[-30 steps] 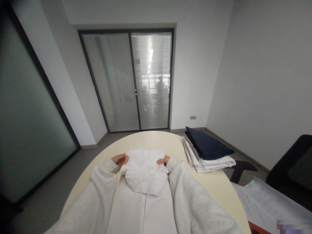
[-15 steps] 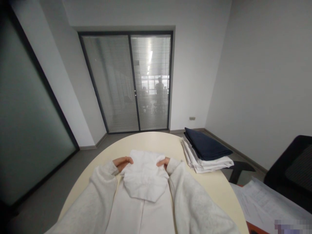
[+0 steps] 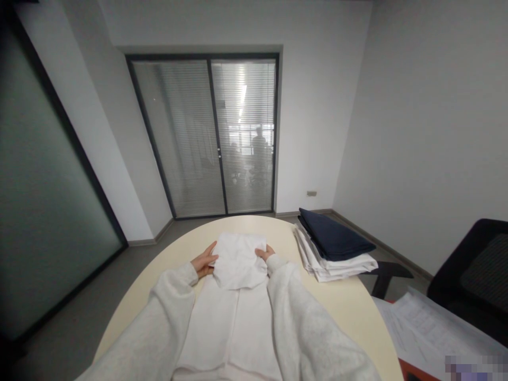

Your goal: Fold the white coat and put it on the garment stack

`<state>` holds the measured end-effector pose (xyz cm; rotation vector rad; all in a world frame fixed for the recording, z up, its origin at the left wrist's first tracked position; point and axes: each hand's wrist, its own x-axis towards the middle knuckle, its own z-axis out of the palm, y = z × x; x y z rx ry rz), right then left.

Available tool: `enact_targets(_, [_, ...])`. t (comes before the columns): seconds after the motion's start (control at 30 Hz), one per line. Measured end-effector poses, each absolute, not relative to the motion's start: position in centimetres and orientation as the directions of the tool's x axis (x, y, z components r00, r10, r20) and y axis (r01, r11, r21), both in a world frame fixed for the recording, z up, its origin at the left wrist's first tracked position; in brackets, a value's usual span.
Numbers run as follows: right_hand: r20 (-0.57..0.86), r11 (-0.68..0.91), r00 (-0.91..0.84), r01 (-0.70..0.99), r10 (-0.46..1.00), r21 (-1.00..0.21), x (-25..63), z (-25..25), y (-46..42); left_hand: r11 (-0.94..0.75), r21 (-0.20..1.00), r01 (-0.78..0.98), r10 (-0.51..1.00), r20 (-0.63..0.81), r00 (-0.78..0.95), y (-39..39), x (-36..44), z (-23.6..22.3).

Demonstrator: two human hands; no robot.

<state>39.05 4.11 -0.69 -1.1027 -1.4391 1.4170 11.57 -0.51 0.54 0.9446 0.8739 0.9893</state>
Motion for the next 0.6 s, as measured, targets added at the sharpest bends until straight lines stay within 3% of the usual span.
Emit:
enact_targets(0.13, [-0.051, -0.072, -0.228, -0.083, 0.972, -0.994, 39.6, -0.8, 3.5, 0.223, 0.956, -0.189, 0.933, -0.154, 0.325, -0.6, 11.4, 0.2])
enact_targets(0.3, [-0.205, -0.257, -0.364, -0.1, 0.909, -0.961, 40.8, 0.4, 2.1, 0.151, 0.958, -0.244, 0.947, -0.069, 0.313, -0.2, 11.4, 0.6])
enact_targets(0.5, [0.02, -0.106, -0.467, -0.241, 0.884, -0.965, 41.0, 3.5, 0.6, 0.083, 0.961, -0.265, 0.893, 0.046, 0.448, -0.7, 9.9, 3.1])
enact_targets(0.6, [0.012, -0.121, -0.578, -0.192, 0.816, -0.974, 41.5, 2.8, -0.7, 0.119, 0.98, -0.16, 0.83, -0.01, 0.558, -1.6, 8.7, 3.4])
